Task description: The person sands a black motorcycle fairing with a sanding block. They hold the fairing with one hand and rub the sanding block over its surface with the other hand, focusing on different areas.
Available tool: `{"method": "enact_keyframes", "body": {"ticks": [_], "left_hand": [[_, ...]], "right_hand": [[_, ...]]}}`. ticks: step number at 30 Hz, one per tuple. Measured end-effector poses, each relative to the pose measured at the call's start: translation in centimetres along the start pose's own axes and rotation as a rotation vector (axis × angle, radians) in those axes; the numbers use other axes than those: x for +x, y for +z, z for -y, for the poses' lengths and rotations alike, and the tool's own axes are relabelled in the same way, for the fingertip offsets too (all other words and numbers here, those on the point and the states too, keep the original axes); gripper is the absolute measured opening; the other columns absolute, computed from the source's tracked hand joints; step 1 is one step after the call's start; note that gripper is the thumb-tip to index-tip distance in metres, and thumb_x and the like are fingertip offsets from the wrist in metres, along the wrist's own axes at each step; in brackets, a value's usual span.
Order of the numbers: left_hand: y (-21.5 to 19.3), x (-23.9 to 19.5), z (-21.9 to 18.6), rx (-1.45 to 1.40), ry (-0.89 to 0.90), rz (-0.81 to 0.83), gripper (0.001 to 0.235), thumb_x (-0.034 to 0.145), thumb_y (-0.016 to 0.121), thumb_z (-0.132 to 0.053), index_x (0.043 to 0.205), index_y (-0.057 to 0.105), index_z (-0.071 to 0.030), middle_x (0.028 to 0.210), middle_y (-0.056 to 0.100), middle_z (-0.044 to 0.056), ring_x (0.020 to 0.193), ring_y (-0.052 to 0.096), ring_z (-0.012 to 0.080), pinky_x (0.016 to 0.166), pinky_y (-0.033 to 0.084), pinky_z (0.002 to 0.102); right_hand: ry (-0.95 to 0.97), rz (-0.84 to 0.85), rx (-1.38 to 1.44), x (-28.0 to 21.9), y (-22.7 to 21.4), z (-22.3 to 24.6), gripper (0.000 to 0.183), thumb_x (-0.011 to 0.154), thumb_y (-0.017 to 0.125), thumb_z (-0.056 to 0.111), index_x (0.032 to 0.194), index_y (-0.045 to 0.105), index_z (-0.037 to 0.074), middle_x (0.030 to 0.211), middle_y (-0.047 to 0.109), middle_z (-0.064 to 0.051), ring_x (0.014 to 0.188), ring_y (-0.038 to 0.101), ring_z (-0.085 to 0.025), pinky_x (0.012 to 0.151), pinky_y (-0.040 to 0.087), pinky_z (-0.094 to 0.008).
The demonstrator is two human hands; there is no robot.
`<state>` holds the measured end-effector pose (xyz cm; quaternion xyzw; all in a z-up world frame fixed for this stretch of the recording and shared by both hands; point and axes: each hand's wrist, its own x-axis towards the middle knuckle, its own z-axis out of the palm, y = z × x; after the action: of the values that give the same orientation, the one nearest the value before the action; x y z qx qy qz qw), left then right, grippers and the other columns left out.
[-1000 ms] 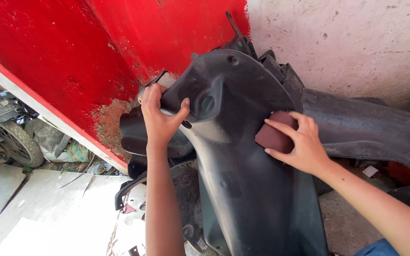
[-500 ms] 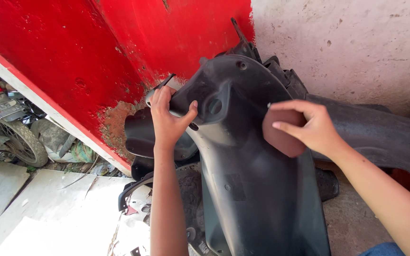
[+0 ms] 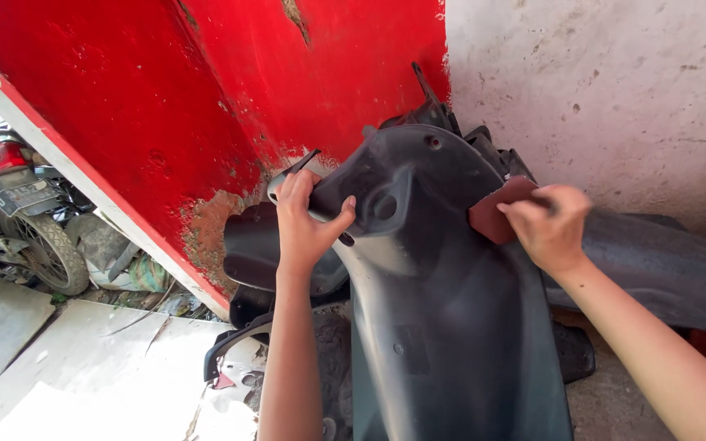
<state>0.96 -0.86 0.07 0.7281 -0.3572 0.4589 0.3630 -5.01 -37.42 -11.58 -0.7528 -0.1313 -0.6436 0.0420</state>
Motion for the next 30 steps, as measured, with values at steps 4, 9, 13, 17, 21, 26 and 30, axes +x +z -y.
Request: {"method": "enact_keyframes", "body": {"ticks": [4,9,13,17,21,26,30], "left_hand": [[-0.1,-0.1,0.2,0.015,0.004,0.008,0.045,0.071,0.086,-0.022,0.086,0.048,-0.002,0.082,0.051,0.012,0.083,0.051,0.0317,0.084,0.038,0.04],[-0.2,0.0,0.1,0.002,-0.009,0.014,0.045,0.07,0.086,-0.022,0.086,0.049,-0.002,0.082,0.051,0.012,0.083,0.05,0.0312,0.083,0.038,0.04],[0.2,0.0,-0.3,0.001,0.003,0.016,0.044,0.07,0.086,-0.022,0.087,0.05,-0.002,0.083,0.051,0.012,0.083,0.05,0.0308,0.083,0.038,0.04],[-0.1,0.0,-0.3,0.002,-0.001,0.015,0.044,0.07,0.086,-0.022,0.087,0.05,-0.002,0.082,0.05,0.012,0.082,0.049,0.0304,0.082,0.037,0.039],[-0.3,0.1,-0.1,0.0,0.009,0.026,0.044,0.07,0.086,-0.022,0.087,0.05,-0.002,0.082,0.049,0.012,0.082,0.049,0.0306,0.082,0.038,0.039],[0.0,-0.2,0.0,-0.007,0.021,0.035,0.043,0.073,0.087,-0.022,0.089,0.051,-0.003,0.084,0.051,0.012,0.085,0.05,0.031,0.085,0.038,0.04],[0.8,0.1,-0.1,-0.006,0.036,0.017,0.043,0.072,0.087,-0.022,0.088,0.052,-0.003,0.084,0.052,0.011,0.084,0.051,0.0309,0.085,0.038,0.04]], "right_hand": [[-0.271,0.203,0.006,-0.4,-0.7,-0.5,0.03,0.087,0.075,0.009,0.117,0.075,0.013,0.123,0.068,-0.005,0.116,0.063,-0.024,0.1,0.053,-0.041],[-0.574,0.313,-0.219,-2.8,-0.9,-2.5,0.047,0.098,0.06,0.018,0.144,0.063,0.013,0.151,0.057,-0.002,0.138,0.052,-0.019,0.117,0.039,-0.038],[-0.648,0.459,-0.27,-1.5,-0.4,-2.7,0.055,0.095,0.051,0.018,0.15,0.055,0.017,0.153,0.055,0.0,0.139,0.05,-0.015,0.118,0.034,-0.036],[-0.719,0.436,-0.314,2.4,1.1,-2.6,0.056,0.1,0.05,0.025,0.156,0.049,0.02,0.157,0.051,0.001,0.143,0.043,-0.012,0.121,0.027,-0.035],[-0.762,0.14,-0.414,11.1,0.7,1.4,0.054,0.109,0.05,0.039,0.16,0.049,0.023,0.162,0.048,0.003,0.15,0.039,-0.012,0.126,0.022,-0.035],[-0.728,0.211,-0.458,6.0,0.9,-0.1,0.054,0.107,0.054,0.04,0.159,0.05,0.024,0.163,0.047,0.002,0.149,0.04,-0.012,0.126,0.022,-0.036],[-0.727,0.352,-0.46,2.0,1.6,-2.1,0.054,0.105,0.056,0.038,0.157,0.05,0.023,0.161,0.046,0.002,0.148,0.038,-0.014,0.126,0.022,-0.037]]}}
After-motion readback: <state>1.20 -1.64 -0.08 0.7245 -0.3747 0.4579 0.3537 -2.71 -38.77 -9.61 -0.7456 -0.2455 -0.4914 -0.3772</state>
